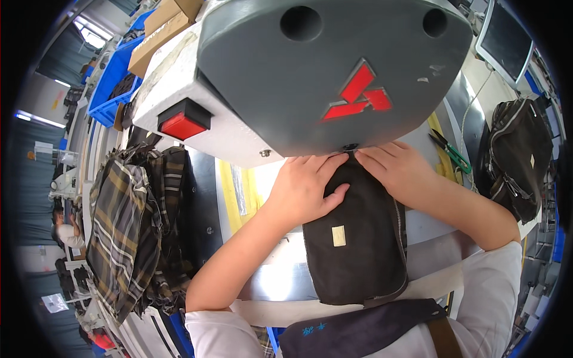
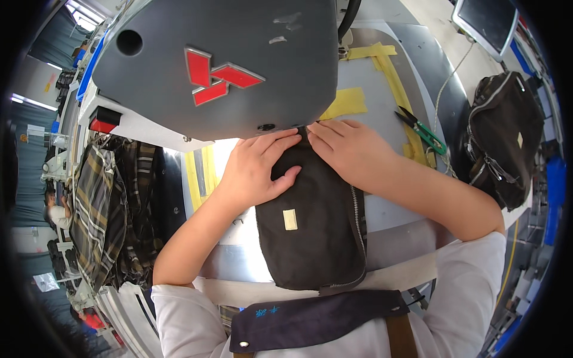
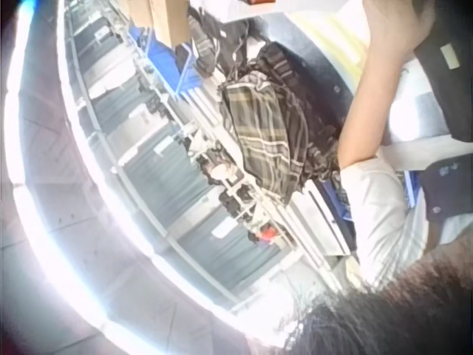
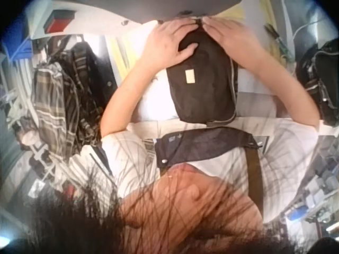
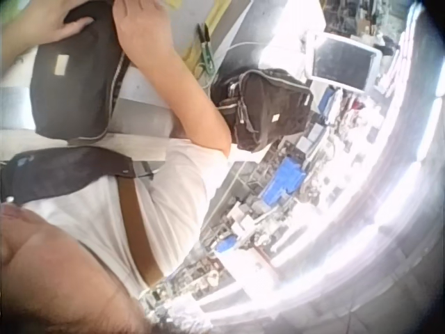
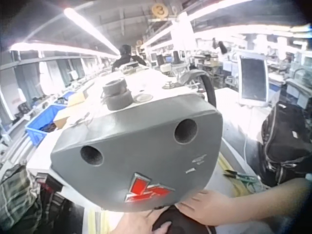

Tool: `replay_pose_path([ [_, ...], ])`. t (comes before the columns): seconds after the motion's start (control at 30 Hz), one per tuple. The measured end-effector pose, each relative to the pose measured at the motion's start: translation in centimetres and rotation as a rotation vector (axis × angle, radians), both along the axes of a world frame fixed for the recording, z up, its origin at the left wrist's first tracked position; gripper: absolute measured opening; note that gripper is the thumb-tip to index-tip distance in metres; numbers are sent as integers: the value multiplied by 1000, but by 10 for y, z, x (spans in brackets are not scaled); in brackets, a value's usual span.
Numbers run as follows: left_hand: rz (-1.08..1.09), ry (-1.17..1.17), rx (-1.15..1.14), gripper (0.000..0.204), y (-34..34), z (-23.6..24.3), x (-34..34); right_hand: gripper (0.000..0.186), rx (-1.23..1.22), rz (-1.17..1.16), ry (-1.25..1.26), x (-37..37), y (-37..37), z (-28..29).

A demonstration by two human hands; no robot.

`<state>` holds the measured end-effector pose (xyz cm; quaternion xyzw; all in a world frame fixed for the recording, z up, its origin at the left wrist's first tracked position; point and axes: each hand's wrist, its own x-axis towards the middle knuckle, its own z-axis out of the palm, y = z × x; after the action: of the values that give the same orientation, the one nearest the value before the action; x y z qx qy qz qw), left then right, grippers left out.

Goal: The person operates an industrial sewing machine to stitch a black fabric bag. They repeatedly align the bag's edge under the needle, sew short segments, and trim threads with scissors. The person handles multiple bags, moving finished ones aside and picking up new ones from a nearby stack.

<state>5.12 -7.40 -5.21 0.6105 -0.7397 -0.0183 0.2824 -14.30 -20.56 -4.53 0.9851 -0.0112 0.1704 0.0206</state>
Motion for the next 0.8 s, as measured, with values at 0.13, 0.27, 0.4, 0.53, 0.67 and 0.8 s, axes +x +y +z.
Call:
replay_pose_path([
  [0.13, 9, -17, -14, 41, -1, 0, 0, 35, 3, -7, 1, 0, 0, 3],
  [0.27, 17, 1, 10, 40, 0, 1, -1, 34, -19, 3, 13, 0, 1, 4],
  [0.4, 11, 0, 15, 41, -1, 2, 2, 34, -53, 3, -18, 1, 0, 0],
  [0.53, 19, -5, 27, 41, -5, 2, 4, 35, -29, -24, 6, 3, -3, 0],
  [0.67, 0, -4, -1, 41, -3, 3, 1, 35, -45, -10, -13, 2, -2, 1],
  [0.8, -2, 3, -24, 39, -3, 3, 2, 35, -74, -4, -29, 2, -1, 0],
])
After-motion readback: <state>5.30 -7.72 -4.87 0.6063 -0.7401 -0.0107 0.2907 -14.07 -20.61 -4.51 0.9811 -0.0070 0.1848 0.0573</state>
